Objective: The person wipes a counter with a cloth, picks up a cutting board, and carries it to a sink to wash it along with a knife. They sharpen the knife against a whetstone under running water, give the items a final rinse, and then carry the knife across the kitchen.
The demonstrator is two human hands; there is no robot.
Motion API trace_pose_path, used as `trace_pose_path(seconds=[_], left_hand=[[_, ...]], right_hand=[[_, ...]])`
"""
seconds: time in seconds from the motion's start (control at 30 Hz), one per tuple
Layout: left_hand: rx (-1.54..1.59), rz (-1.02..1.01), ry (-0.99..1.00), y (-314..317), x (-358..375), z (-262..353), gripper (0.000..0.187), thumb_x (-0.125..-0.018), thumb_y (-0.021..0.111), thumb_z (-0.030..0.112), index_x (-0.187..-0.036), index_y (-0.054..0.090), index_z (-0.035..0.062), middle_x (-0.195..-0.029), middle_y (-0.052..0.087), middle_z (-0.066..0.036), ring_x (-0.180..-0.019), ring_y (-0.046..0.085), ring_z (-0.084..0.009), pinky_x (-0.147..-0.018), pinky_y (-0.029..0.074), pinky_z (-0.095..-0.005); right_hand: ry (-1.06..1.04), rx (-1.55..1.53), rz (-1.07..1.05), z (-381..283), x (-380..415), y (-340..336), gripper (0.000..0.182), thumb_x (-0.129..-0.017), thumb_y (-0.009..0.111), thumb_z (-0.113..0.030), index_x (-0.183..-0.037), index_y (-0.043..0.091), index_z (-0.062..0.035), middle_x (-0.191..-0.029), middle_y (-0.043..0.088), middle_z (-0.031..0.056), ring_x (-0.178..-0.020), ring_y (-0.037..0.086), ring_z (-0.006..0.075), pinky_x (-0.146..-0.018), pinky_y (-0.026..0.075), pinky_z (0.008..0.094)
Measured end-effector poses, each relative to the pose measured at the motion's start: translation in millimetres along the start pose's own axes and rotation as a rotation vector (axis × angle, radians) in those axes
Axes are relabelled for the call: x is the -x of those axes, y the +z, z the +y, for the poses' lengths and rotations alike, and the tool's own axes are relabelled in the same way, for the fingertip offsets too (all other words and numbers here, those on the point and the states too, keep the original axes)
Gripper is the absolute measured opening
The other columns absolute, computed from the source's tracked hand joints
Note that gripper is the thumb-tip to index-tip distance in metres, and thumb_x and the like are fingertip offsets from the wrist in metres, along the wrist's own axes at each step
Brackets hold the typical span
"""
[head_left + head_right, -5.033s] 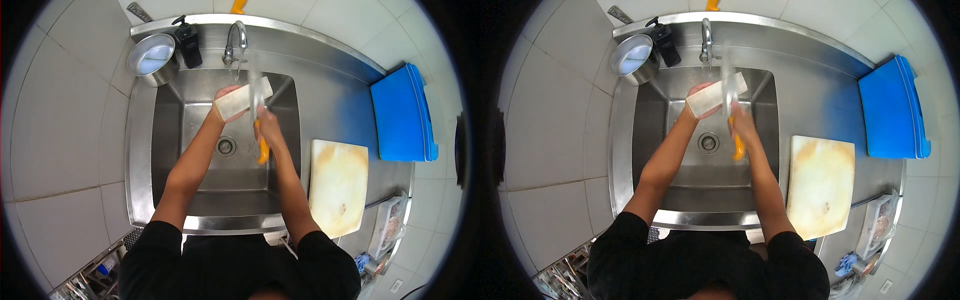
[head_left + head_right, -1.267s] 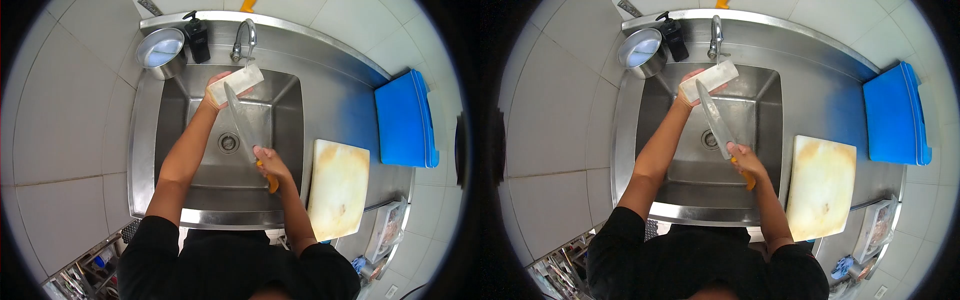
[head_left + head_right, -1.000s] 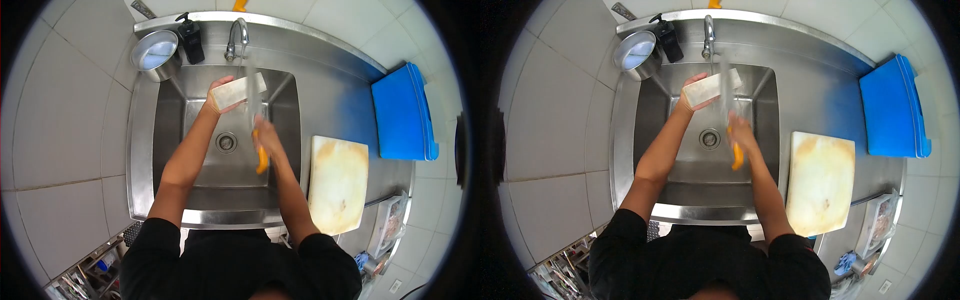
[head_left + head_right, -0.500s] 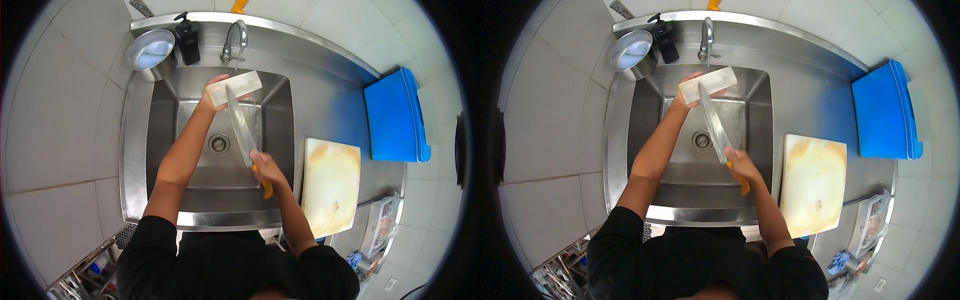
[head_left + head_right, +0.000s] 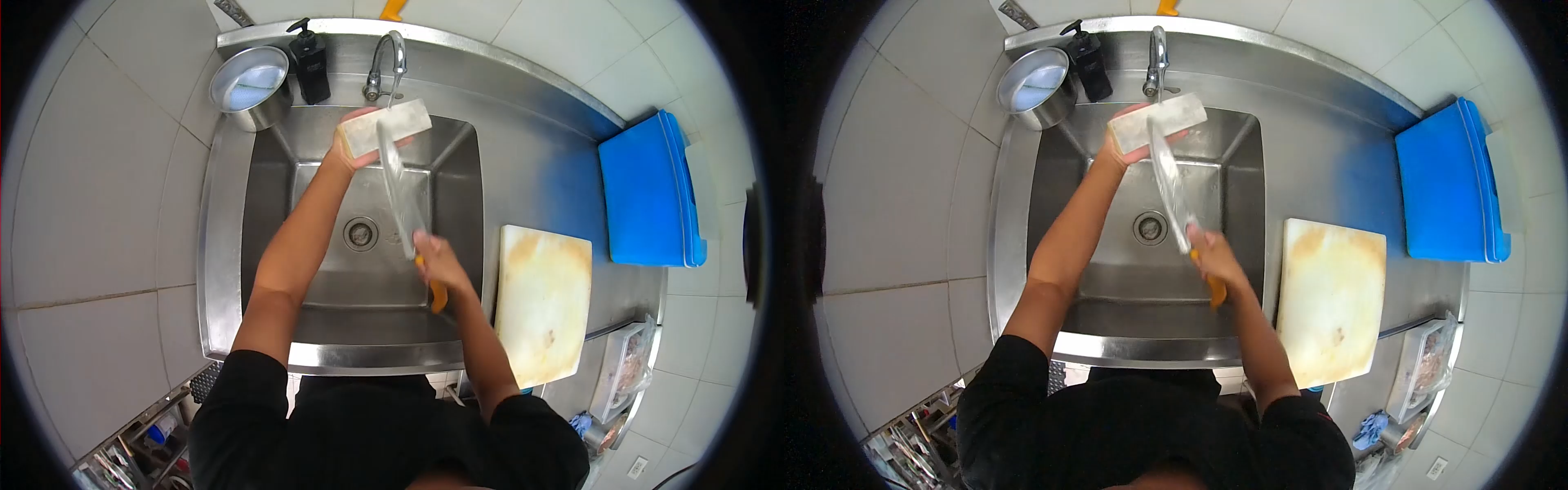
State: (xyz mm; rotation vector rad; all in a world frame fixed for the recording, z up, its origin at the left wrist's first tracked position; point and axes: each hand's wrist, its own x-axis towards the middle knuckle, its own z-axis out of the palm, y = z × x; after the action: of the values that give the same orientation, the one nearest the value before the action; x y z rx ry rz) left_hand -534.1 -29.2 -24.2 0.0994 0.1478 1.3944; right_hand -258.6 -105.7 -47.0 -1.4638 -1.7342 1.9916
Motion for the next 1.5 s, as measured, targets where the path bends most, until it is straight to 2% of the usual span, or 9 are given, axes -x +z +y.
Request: trace_pose_path(seconds=[0.1,0.23,0.37,0.47,0.8,0.9,1.23,1.37,1.5], left_hand=[[0.221,-0.538,-0.204,-47,-10,-20,0.049,-0.088,0.043,0.021,-0.127,0.043,-0.0094,-0.125,0.051,-0.024,-0.114,0.051,-0.0394,-0.102,0.036,-0.0528],[0.054,-0.123,-0.172,-31,-2,-17,0.046,-0.090,0.040,0.024,-0.121,0.050,-0.0080,-0.115,0.059,-0.022,-0.106,0.058,-0.0354,-0.099,0.040,-0.0485],[-0.118,-0.048,0.041,-7,4,-2,0.045,-0.088,0.043,0.021,-0.117,0.050,-0.0121,-0.123,0.052,-0.025,-0.112,0.053,-0.0388,-0.100,0.038,-0.0541],[0.055,-0.059,0.027,-12,14,1,0.043,-0.086,0.045,0.021,-0.115,0.052,-0.0104,-0.129,0.046,-0.026,-0.121,0.044,-0.0417,-0.105,0.031,-0.0564],[0.189,-0.237,-0.307,-39,-15,-4,0.046,-0.089,0.040,0.023,-0.122,0.049,-0.0076,-0.123,0.053,-0.024,-0.117,0.051,-0.0346,-0.102,0.037,-0.0512],[-0.062,-0.136,0.016,0,-13,4,0.047,-0.088,0.041,0.023,-0.121,0.049,-0.0089,-0.121,0.054,-0.025,-0.115,0.050,-0.0399,-0.103,0.035,-0.0535],[0.210,-0.237,-0.249,-35,-18,-14,0.054,-0.087,0.043,0.025,-0.132,0.039,-0.0059,-0.127,0.048,-0.025,-0.118,0.047,-0.0415,-0.089,0.049,-0.0465],[0.037,-0.316,-0.101,-15,-9,18,0.054,-0.088,0.041,0.022,-0.134,0.036,-0.0062,-0.132,0.042,-0.029,-0.126,0.038,-0.0412,-0.096,0.044,-0.0522],[-0.085,-0.027,-0.045,-14,-2,-1,0.049,-0.089,0.041,0.022,-0.129,0.043,-0.0060,-0.127,0.049,-0.025,-0.121,0.046,-0.0382,-0.100,0.041,-0.0497]], right_hand=[[-0.230,-0.116,0.129,-48,-69,-14,0.054,-0.091,0.044,-0.056,-0.067,0.048,-0.0077,-0.047,0.045,0.0022,-0.036,0.045,0.0117,-0.033,0.034,0.0267],[-0.278,-0.398,0.256,-92,-100,3,0.055,-0.092,0.042,-0.056,-0.065,0.048,-0.0077,-0.047,0.045,0.0031,-0.037,0.046,0.0129,-0.035,0.035,0.0273],[-0.149,-0.028,0.103,-50,-32,36,0.050,-0.092,0.045,-0.050,-0.069,0.050,-0.0059,-0.048,0.045,0.0026,-0.037,0.045,0.0120,-0.036,0.035,0.0266],[0.021,-0.029,-0.067,-14,1,34,0.050,-0.091,0.048,-0.051,-0.073,0.052,-0.0039,-0.048,0.044,0.0023,-0.036,0.044,0.0140,-0.036,0.036,0.0276],[-0.241,-0.352,0.234,-69,-88,13,0.049,-0.090,0.048,-0.052,-0.074,0.050,-0.0058,-0.049,0.045,0.0018,-0.035,0.043,0.0120,-0.034,0.034,0.0273],[-0.009,-0.102,0.026,-26,-23,26,0.051,-0.089,0.050,-0.054,-0.076,0.052,-0.0043,-0.049,0.045,0.0019,-0.036,0.044,0.0125,-0.035,0.036,0.0278],[-0.209,-0.339,0.311,-76,-92,13,0.050,-0.092,0.047,-0.049,-0.073,0.050,-0.0033,-0.049,0.045,0.0035,-0.036,0.045,0.0156,-0.035,0.035,0.0289],[0.018,-0.042,-0.001,-25,-11,32,0.051,-0.090,0.048,-0.053,-0.076,0.052,-0.0040,-0.048,0.045,0.0029,-0.036,0.045,0.0145,-0.035,0.035,0.0285],[-0.079,-0.022,0.092,-11,-34,8,0.053,-0.089,0.048,-0.055,-0.077,0.052,-0.0036,-0.049,0.045,0.0027,-0.037,0.045,0.0129,-0.035,0.035,0.0279]])
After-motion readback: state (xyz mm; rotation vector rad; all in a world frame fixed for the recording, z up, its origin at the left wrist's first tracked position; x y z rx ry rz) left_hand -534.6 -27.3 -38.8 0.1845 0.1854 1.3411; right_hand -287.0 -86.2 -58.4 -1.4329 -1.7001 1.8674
